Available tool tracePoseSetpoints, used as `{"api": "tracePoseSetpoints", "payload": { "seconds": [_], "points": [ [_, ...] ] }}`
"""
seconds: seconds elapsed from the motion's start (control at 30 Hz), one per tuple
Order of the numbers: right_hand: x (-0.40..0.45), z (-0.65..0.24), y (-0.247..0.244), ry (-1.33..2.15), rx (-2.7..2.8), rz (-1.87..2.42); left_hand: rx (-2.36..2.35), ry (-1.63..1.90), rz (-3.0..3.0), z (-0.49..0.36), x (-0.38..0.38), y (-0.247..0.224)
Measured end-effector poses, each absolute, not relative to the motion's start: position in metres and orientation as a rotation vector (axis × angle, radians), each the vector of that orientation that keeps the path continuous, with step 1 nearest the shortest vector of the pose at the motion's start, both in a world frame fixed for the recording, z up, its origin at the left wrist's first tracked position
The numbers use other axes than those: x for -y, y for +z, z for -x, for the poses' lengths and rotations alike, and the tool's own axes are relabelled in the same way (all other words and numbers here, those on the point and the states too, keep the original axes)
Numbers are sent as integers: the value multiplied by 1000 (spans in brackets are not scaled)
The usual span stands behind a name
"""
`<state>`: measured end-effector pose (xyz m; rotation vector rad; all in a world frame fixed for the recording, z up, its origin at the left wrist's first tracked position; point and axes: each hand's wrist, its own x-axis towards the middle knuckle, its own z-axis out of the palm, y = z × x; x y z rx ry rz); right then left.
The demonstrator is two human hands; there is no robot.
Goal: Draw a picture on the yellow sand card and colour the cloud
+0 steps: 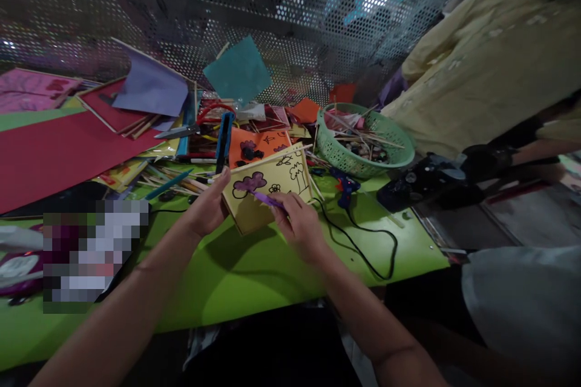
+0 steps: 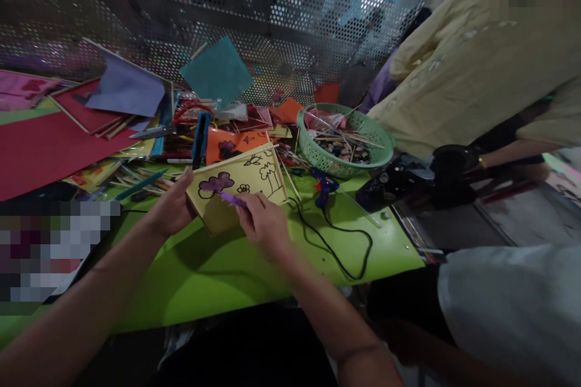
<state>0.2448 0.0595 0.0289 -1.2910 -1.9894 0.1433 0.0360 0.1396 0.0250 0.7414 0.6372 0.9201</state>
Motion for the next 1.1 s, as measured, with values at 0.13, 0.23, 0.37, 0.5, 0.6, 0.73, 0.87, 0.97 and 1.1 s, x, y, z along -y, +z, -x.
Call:
{"api": "tracePoseSetpoints", "payload": {
  "seconds": [0.13, 0.23, 0.37, 0.5, 0.6, 0.73, 0.87, 0.97, 1.1],
  "points": [
    [-59, -245, 28, 132, 1990, 1302, -624, 915, -741, -35, -140, 23],
    [-59, -247, 27, 138, 1969, 1321, -606, 909, -746, -32, -141, 23],
    [-58, -248, 27, 151, 1950, 1322, -601, 923, -752, -32, -141, 25],
    [-58, -246, 28, 152, 1961, 1311, -578, 919, -768, -33, -140, 27],
    [-59, -245, 27, 154, 1970, 1283, -591, 919, -768, -33, -140, 27],
    [-59, -245, 27, 159, 1969, 1290, -631, 924, -758, -34, -139, 27],
    [-59, -245, 27, 158, 1978, 1306, -590, 901, -770, -35, -139, 27],
    [-60, -244, 27, 142, 1979, 1292, -597, 883, -763, -37, -138, 28],
    [-60, -245, 27, 157, 1976, 1292, -608, 905, -741, -37, -138, 29]
  ]
}}
